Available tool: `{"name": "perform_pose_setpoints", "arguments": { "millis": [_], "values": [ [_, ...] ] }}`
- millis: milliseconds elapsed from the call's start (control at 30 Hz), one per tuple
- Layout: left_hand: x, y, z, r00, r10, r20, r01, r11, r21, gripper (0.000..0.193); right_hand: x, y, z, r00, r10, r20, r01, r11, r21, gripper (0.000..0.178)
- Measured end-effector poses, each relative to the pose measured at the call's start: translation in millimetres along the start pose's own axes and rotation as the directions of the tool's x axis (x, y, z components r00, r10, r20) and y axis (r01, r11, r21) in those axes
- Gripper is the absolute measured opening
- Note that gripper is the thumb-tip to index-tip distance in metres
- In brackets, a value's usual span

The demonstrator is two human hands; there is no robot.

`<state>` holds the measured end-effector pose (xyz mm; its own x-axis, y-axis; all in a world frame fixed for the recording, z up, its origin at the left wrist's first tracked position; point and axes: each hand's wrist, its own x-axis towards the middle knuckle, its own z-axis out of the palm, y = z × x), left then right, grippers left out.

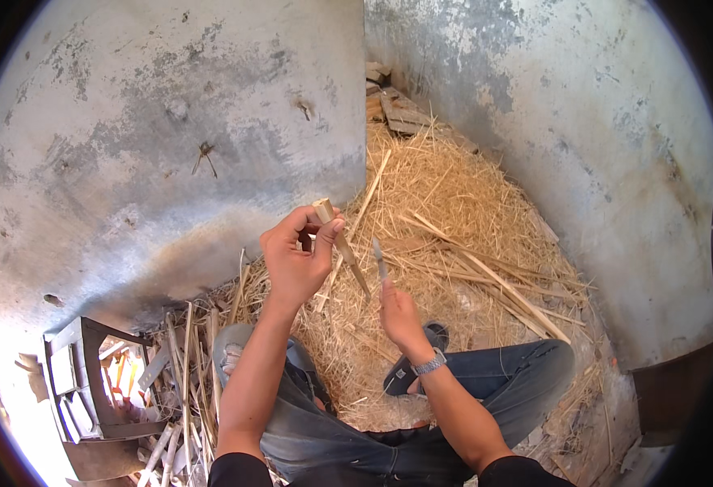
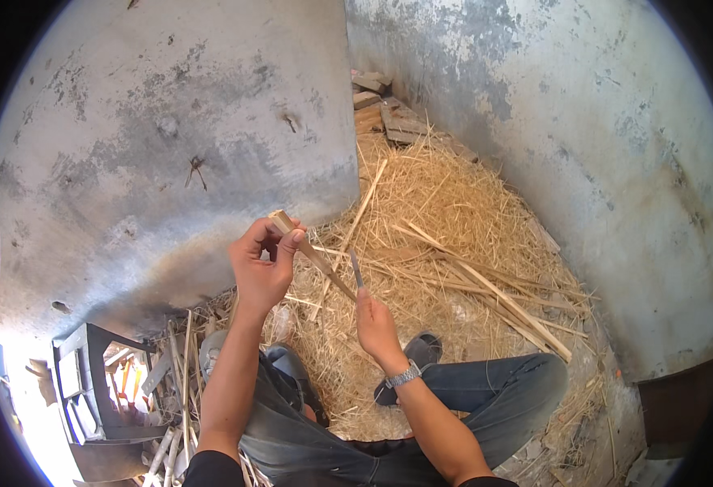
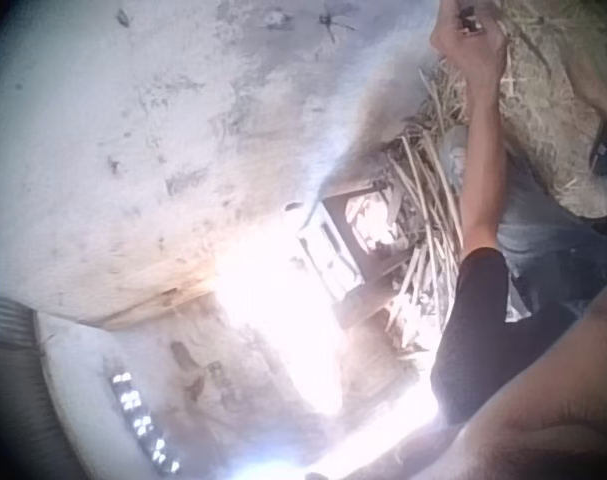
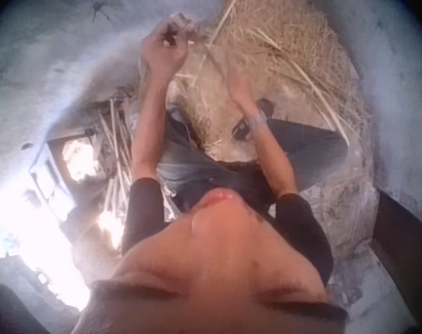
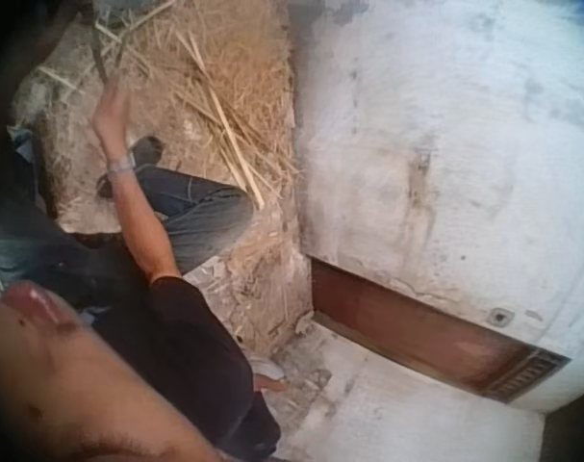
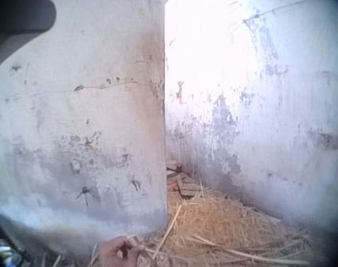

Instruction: The person whittles a long piece of wood using a small knife, shaving off thin strips and smoothing the surface while sitting on the floor.

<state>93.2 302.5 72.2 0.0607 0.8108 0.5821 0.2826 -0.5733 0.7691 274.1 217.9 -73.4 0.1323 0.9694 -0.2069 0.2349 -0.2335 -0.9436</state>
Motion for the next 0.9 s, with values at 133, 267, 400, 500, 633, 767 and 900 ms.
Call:
{"name": "perform_pose_setpoints", "arguments": {
  "millis": [133,267,400,500,633,767,900],
  "values": [
    [3,-11,2,0.999,-0.008,-0.035,0.008,1.0,-0.004,0.011,-17,-82,-11,0.984,-0.128,-0.121,0.169,0.883,0.437,0.059],
    [5,-14,2,0.994,0.014,-0.11,-0.016,1.0,-0.017,0.008,-17,-65,23,0.94,-0.283,-0.193,0.316,0.933,0.173,0.055],
    [5,-3,10,0.993,-0.013,-0.117,0.006,0.998,-0.064,0.009,10,64,72,0.965,-0.163,-0.206,0.131,0.978,-0.161,0.048],
    [0,-9,1,0.999,0.027,-0.04,-0.025,0.999,0.035,0.013,17,104,71,0.979,-0.043,-0.201,0.0,0.978,-0.208,0.043],
    [13,-24,-12,0.975,-0.143,-0.168,0.149,0.989,0.025,0.016,39,95,69,0.983,-0.131,-0.13,0.08,0.935,-0.344,0.046],
    [17,-45,-30,0.971,-0.129,-0.201,0.12,0.991,-0.057,0.016,35,58,74,0.977,-0.199,-0.075,0.17,0.943,-0.285,0.05],
    [2,-39,-25,0.98,-0.115,-0.163,0.097,0.988,-0.12,0.014,12,-4,82,0.975,-0.208,-0.08,0.197,0.972,-0.13,0.045]
  ]
}}
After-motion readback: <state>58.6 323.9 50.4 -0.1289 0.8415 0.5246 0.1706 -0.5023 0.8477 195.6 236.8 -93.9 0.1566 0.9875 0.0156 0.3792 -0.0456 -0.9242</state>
